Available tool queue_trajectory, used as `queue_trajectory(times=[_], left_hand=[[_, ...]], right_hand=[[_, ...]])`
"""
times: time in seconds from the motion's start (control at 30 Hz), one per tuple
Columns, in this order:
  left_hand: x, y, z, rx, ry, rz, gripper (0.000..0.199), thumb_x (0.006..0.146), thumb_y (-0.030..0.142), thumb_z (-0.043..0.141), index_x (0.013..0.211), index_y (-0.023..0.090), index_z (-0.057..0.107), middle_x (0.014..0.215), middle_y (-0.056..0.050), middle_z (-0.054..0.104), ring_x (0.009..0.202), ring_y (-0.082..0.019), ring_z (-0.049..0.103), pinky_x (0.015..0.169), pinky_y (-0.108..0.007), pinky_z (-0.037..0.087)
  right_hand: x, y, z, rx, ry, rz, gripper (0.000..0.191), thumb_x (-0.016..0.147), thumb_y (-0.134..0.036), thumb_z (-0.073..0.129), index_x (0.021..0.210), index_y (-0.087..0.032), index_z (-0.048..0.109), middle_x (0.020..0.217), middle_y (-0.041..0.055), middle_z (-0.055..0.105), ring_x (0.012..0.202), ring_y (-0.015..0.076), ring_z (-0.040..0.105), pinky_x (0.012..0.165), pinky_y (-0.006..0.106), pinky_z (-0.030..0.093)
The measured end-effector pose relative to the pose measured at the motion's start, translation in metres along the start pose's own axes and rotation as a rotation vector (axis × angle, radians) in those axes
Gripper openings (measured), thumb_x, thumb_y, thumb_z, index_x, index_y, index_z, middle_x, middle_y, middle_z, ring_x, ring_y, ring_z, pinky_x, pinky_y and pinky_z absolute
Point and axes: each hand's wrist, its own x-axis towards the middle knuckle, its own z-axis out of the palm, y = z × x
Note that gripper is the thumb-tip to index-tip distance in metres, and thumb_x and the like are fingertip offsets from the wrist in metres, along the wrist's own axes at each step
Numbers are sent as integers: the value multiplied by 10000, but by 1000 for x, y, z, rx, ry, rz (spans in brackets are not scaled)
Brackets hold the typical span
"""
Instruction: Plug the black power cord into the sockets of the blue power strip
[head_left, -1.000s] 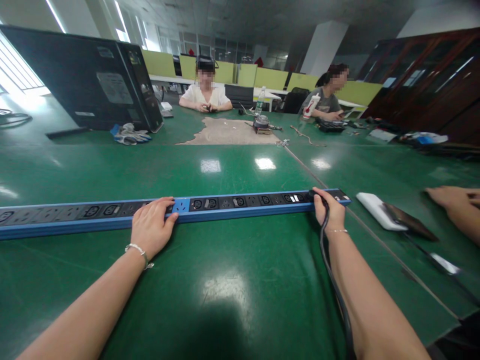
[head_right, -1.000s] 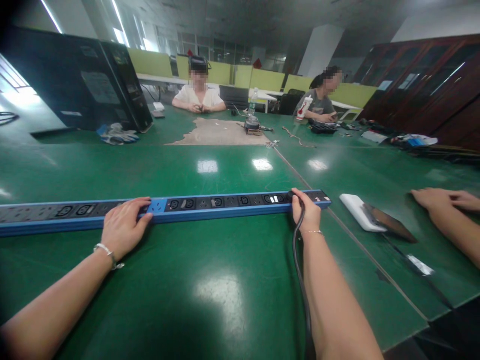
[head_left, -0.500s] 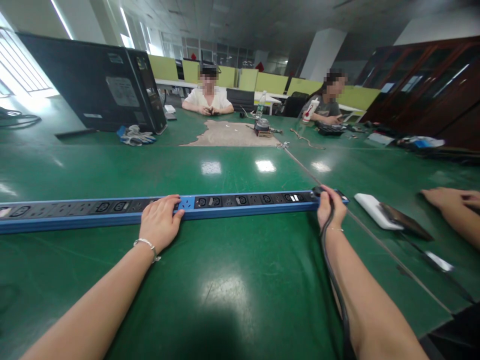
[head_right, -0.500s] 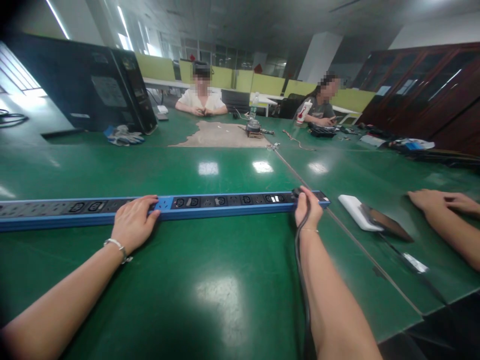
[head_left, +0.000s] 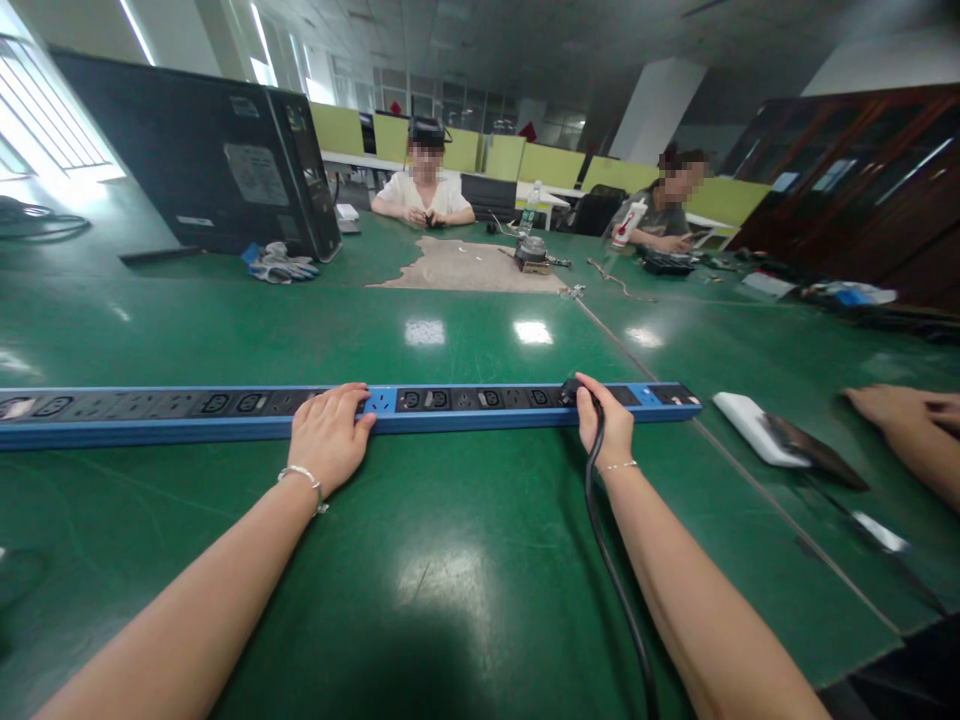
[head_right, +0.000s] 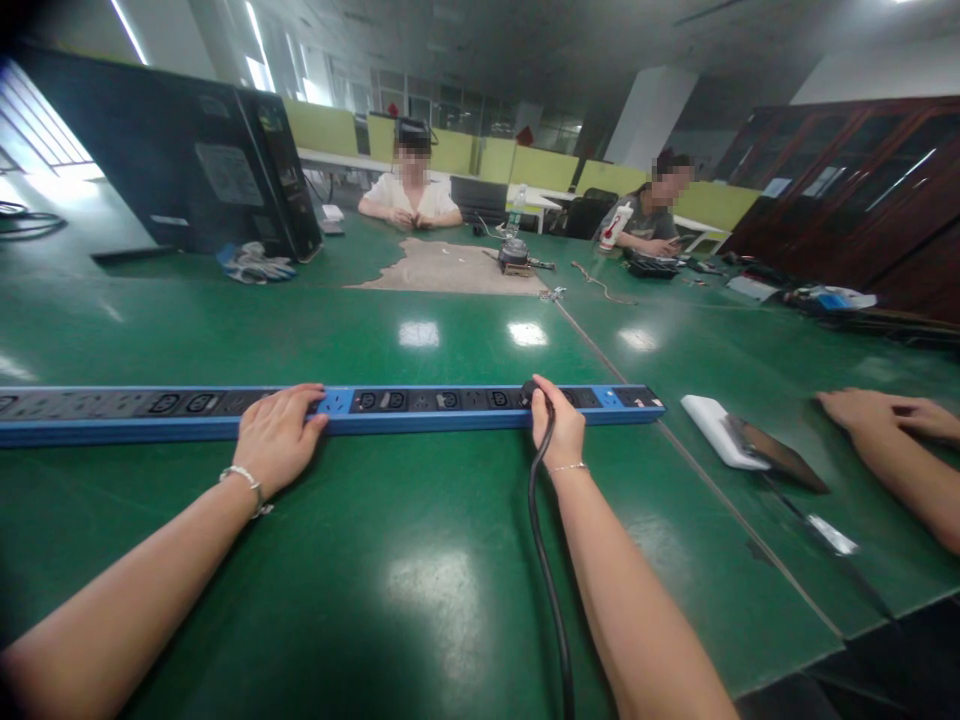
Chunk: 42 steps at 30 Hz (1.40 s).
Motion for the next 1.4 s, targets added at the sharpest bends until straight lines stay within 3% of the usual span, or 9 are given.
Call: queue_trajectory(times=[0.2, 0.47, 0.63, 0.73, 0.87, 1.07, 1.2, 1.4], left_hand=[[0, 1, 0, -8, 1, -12, 315, 863, 351, 385, 1102, 202, 526, 1224, -57, 587, 1128, -245, 513, 974, -406, 324], [-1, 0, -1, -26, 2, 0, 320, 865, 361, 381, 1097, 197, 528, 1227, -62, 585, 1130, -245, 511, 981, -405, 320], [-1, 0, -2, -30, -10, 6, 330, 866, 377, 378, 1102, 200, 526, 1232, -63, 582, 1135, -245, 509, 982, -407, 322], [-1, -1, -1, -20, -4, 9, 330, 869, 377, 377, 1103, 198, 527, 1229, -64, 584, 1134, -243, 510, 979, -404, 324], [-1, -1, 2, -13, 15, 19, 328, 867, 368, 385, 1101, 190, 531, 1217, -77, 589, 1133, -244, 510, 968, -401, 330], [-1, -2, 2, -32, 19, 15, 325, 865, 369, 390, 1104, 198, 531, 1209, -75, 595, 1132, -242, 512, 970, -402, 326], [-1, -1, 1, -49, 21, 20, 322, 866, 366, 388, 1096, 197, 538, 1213, -73, 593, 1133, -239, 509, 972, -402, 325], [-1, 1, 0, -81, 23, 3, 348, 863, 377, 390, 1123, 191, 526, 1215, -84, 591, 1140, -245, 503, 981, -408, 320]], right_hand=[[-2, -8, 2, -61, -53, -40, 352, 855, -354, 436, 1069, -189, 662, 973, 70, 710, 867, 196, 672, 817, 321, 520], [-11, -7, 8, -182, -46, -203, 339, 862, -245, 418, 1118, -167, 627, 1125, 88, 654, 1033, 189, 622, 989, 370, 427], [-13, -7, 9, -159, -47, -146, 333, 861, -258, 430, 1119, -183, 627, 1136, 84, 649, 1039, 193, 619, 965, 364, 450], [-11, -12, 6, -79, 16, -93, 332, 863, -298, 433, 1089, -179, 645, 1092, 82, 671, 1001, 196, 637, 925, 345, 479], [-11, -32, 7, 63, 214, 0, 365, 876, -347, 414, 1090, -159, 643, 1075, 85, 677, 995, 199, 632, 934, 353, 468], [-28, -84, 43, 261, -41, -50, 330, 866, -357, 446, 1048, -183, 660, 1045, 56, 689, 976, 184, 634, 902, 320, 489], [-34, -108, 66, 292, -95, -41, 321, 870, -334, 439, 1057, -192, 658, 1039, 44, 693, 943, 171, 648, 883, 297, 501], [-38, -125, 73, 148, -136, -114, 323, 876, -266, 415, 1082, -187, 652, 1094, 51, 673, 1006, 157, 632, 946, 267, 470]])
